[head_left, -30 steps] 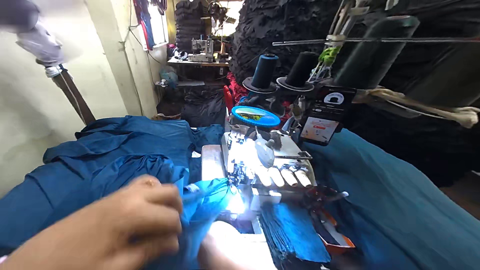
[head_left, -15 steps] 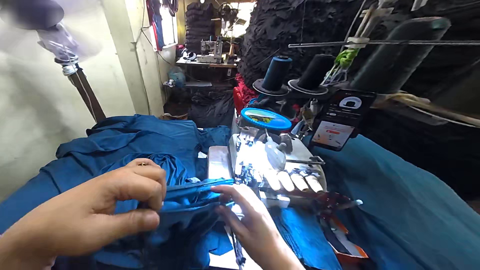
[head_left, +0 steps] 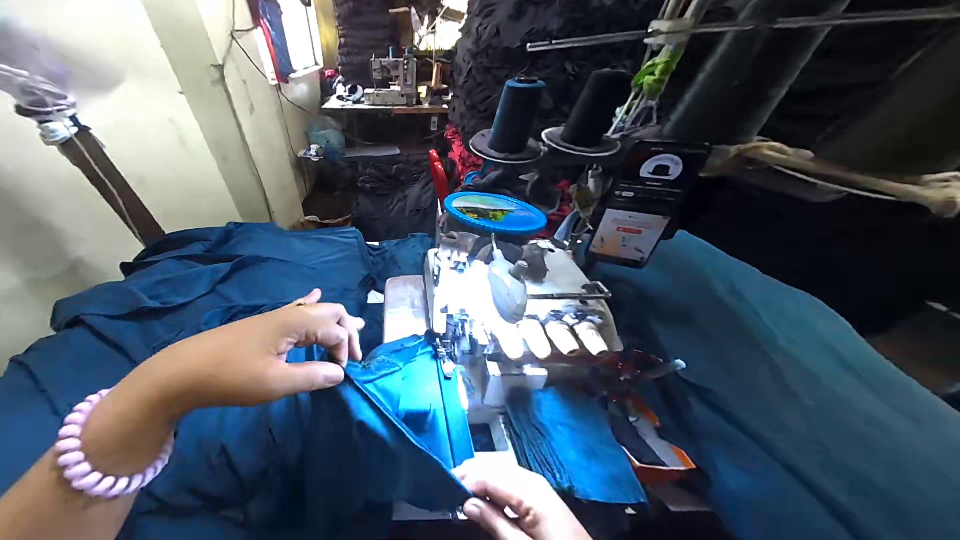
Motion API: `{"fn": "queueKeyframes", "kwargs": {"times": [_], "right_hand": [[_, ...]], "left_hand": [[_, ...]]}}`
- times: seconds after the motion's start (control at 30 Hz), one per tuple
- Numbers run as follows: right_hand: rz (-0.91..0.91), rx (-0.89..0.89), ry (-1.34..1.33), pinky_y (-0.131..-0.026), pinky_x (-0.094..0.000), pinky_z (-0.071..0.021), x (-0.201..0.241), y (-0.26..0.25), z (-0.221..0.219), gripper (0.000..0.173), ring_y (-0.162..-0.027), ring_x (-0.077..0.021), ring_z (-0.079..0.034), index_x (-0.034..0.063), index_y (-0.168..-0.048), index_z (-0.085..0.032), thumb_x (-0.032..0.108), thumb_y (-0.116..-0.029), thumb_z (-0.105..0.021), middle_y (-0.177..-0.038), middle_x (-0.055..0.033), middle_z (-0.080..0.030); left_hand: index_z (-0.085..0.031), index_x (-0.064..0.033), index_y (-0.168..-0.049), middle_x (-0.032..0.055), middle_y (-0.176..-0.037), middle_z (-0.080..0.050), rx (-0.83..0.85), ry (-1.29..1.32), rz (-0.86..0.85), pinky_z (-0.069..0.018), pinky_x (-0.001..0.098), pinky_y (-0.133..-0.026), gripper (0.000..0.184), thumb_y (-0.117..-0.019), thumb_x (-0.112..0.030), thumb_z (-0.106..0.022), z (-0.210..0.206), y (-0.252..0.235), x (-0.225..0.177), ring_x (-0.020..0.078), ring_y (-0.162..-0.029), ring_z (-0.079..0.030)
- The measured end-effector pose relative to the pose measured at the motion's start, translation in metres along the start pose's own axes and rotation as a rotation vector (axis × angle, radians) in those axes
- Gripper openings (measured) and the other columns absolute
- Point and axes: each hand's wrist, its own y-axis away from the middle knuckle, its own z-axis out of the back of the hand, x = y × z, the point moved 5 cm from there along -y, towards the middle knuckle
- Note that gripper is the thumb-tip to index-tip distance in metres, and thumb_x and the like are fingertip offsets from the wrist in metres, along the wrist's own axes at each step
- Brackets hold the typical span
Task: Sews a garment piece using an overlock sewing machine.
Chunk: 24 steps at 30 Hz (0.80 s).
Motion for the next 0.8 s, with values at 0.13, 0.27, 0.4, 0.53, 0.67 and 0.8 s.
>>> {"fn": "queueKeyframes", "kwargs": {"times": [0.13,0.27,0.4,0.53,0.67,0.8], "right_hand": [[0.045,-0.062,-0.088,-0.093,-0.0222,-0.0546,-0.005,-0.016,0.007,0.018,-0.103,-0.0081,-0.068,-0.0033,-0.107,-0.074,0.007,-0.1011,-0.06,-0.109,-0.0112,-0.073],[0.088,-0.066,-0.118,-0.093,-0.0206,-0.0548,-0.009,-0.024,0.01,0.019,-0.104,-0.0077,-0.068,-0.0008,-0.111,-0.075,0.007,-0.1012,-0.06,-0.112,-0.0099,-0.073],[0.093,-0.073,-0.085,-0.091,-0.019,-0.054,-0.013,-0.022,0.009,0.017,-0.102,-0.0057,-0.067,0.0012,-0.107,-0.074,0.011,-0.1016,-0.061,-0.108,-0.0073,-0.073],[0.077,-0.084,-0.057,-0.088,-0.0177,-0.0543,-0.017,-0.02,0.007,0.017,-0.098,-0.004,-0.067,0.0023,-0.103,-0.074,0.013,-0.1014,-0.062,-0.104,-0.0055,-0.073],[0.091,-0.104,-0.067,-0.089,-0.0179,-0.0544,-0.021,-0.02,0.008,0.017,-0.1,-0.0046,-0.067,0.0017,-0.104,-0.074,0.013,-0.101,-0.063,-0.107,-0.0062,-0.073],[0.1,-0.143,-0.053,-0.094,-0.0181,-0.054,-0.024,-0.021,0.01,0.017,-0.105,-0.0047,-0.067,0.002,-0.106,-0.075,0.013,-0.1001,-0.064,-0.11,-0.0063,-0.074]], "left_hand": [[-0.068,-0.0201,-0.091,-0.0136,-0.084,-0.064,0.066,0.123,-0.199,-0.0385,0.041,-0.119,0.028,-0.1036,-0.04,-0.053,-0.007,-0.011,-0.047,-0.0057,-0.092,-0.063],[-0.067,-0.0165,-0.086,-0.0056,-0.072,-0.06,0.183,-0.092,-0.311,-0.0409,0.0524,-0.113,0.024,-0.1017,-0.03,-0.055,-0.022,-0.02,-0.083,0.0046,-0.075,-0.063],[-0.065,-0.0193,-0.077,-0.0058,-0.066,-0.058,0.117,-0.434,-0.253,-0.047,0.0573,-0.102,0.026,-0.0961,-0.034,-0.057,-0.042,-0.029,-0.079,0.0102,-0.069,-0.064],[-0.066,-0.0225,-0.078,-0.0096,-0.072,-0.061,0.038,-0.571,-0.229,-0.0492,0.0514,-0.101,0.025,-0.0949,-0.038,-0.055,-0.056,-0.035,-0.063,0.0067,-0.077,-0.065],[-0.068,-0.0208,-0.084,-0.0081,-0.077,-0.063,0.023,-0.536,-0.227,-0.0444,0.0573,-0.108,0.023,-0.0953,-0.037,-0.056,-0.071,-0.041,-0.051,0.0078,-0.083,-0.067],[-0.067,-0.0154,-0.085,-0.0017,-0.077,-0.063,0.004,-0.437,-0.224,-0.0524,0.0458,-0.091,0.018,-0.0947,-0.029,-0.06,-0.092,-0.043,-0.05,0.0147,-0.079,-0.066]]}}
